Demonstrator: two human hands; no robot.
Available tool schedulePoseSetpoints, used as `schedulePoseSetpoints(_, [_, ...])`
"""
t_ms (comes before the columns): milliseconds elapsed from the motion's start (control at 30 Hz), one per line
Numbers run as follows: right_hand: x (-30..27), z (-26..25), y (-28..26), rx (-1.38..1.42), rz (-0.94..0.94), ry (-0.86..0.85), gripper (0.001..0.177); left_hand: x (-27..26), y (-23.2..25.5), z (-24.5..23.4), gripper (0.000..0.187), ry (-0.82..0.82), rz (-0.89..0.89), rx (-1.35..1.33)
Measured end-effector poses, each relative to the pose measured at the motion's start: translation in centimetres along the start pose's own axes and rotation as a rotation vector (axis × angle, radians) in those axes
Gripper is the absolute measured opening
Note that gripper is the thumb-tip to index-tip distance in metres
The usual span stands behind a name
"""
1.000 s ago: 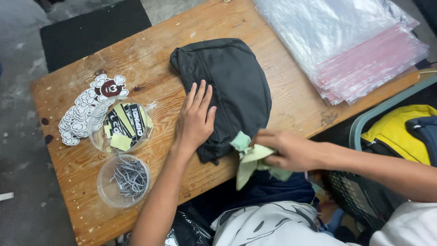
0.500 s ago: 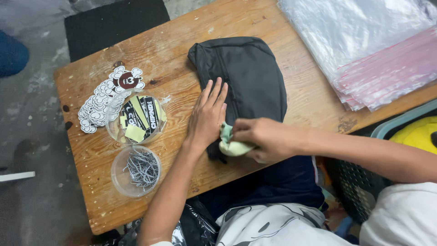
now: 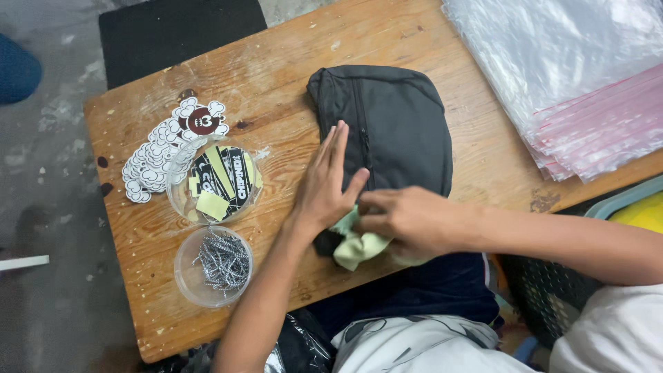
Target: The person wipes a black bag with a cloth, then attaches a sticker and a chain to it. They then wipe a clear plastic bag and place the black bag inside it.
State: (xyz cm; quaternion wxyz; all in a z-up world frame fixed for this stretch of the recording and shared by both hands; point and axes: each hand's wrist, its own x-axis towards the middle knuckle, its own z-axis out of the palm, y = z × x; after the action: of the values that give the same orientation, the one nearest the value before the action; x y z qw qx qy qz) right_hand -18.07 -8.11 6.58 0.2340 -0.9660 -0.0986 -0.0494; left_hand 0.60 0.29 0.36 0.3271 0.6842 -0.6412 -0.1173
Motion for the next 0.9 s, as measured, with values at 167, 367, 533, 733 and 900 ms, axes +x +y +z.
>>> schedulePoseSetpoints(167, [-4.6,1.3,14.4,-0.383,0.103,0.149,0.056,0.1,0.8,-0.5,0.081,-0.09,0.059,0.18])
schedulePoseSetpoints(367, [-1.1,-5.7,16.9,-0.598,0.594,0.246,0.037,0.1,1.6,-0.6,0.075,-0.141,-0.003,0.183])
schedulePoseSetpoints(533, [0.6,-3.3,12.0,-0.287,0.396,0.223,0.054,0.2,1.3,0.0,0.072,-0.066,0.044,0.187])
schedulePoseSetpoints(733, [-5.2,0.4,9.7,-0.518,0.643,0.174,0.062,-0.1,1.4,0.1,0.074,-0.088,0.003,0.185])
schedulePoseSetpoints(900, [-6.9,-1.2,-1.3,0.268,0.537,-0.258,0.058,0.0,1.2,0.2,0.074,-0.112,-0.025,0.17])
